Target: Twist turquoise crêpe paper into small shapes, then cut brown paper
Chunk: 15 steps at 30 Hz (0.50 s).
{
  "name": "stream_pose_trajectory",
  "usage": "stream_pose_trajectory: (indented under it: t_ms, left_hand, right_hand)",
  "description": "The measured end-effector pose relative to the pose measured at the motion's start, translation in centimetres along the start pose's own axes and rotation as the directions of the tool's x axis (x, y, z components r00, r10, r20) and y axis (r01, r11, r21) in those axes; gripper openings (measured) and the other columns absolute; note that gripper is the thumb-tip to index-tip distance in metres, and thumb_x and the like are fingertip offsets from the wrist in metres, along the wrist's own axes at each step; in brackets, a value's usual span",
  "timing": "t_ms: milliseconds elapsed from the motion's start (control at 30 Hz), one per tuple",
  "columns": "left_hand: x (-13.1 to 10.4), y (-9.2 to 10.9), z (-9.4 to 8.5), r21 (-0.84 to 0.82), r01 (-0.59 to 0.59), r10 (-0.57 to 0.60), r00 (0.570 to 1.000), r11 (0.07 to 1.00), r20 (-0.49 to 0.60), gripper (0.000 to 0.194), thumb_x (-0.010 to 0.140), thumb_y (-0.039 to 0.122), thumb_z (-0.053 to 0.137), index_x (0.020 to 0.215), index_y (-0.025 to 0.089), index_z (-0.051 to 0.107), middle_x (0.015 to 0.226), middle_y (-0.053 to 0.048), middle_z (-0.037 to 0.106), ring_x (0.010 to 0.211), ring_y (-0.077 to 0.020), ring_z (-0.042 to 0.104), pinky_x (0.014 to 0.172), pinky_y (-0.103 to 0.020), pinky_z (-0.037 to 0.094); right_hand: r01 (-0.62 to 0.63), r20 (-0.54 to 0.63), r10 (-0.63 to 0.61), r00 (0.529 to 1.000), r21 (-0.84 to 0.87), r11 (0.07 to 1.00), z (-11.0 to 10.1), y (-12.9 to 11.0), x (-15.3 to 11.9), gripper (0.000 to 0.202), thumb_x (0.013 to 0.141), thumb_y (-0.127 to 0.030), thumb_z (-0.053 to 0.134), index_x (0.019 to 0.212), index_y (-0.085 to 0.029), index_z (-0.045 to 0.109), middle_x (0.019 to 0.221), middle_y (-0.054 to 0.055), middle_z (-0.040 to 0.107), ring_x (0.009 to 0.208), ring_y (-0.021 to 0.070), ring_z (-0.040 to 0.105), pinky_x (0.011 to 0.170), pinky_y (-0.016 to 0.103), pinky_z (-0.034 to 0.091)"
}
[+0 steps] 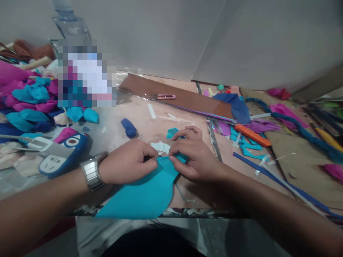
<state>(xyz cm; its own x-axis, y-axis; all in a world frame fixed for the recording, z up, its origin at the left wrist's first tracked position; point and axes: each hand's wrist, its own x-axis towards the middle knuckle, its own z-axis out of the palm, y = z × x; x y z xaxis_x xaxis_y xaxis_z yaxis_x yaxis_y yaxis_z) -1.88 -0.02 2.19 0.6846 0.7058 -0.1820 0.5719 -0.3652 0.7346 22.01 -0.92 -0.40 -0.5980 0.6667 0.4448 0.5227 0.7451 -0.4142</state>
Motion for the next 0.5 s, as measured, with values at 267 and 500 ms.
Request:
stream_pose_trajectory:
  t_ms: [267,500]
  left_hand:
    - [-0.02,-0.23,-0.8,0.019,0.035,-0.035,0.999,0.999,0.024,0.024,0.085,0.023,0.047,0.062,0.017,0.052,0.057,0.003,0.047,0.056,-0.0111,0.041,0.054,-0.028,0.026]
    - [-0.02,-0.37,-1.11,0.053,0.091,-0.092,0.996,0.994,0.006,0.023,0.083,0.022,0.046,0.06,0.018,0.048,0.058,0.002,0.048,0.058,-0.0129,0.046,0.056,-0.03,0.027]
  right_hand:
    - [-0.019,-0.052,0.019,0.998,-0.004,1.0,-0.28,0.37,0.03,0.01,0.093,-0.025,0.06,0.084,-0.023,0.066,0.083,0.003,0.073,0.107,0.0273,0.065,0.104,0.05,0.034]
    - [-0.045,-0.057,0.046,0.997,0.014,0.999,-0.34,0.42,0.02,0.008,0.092,-0.023,0.06,0.085,-0.024,0.065,0.081,0.002,0.072,0.107,0.0275,0.064,0.104,0.05,0.034]
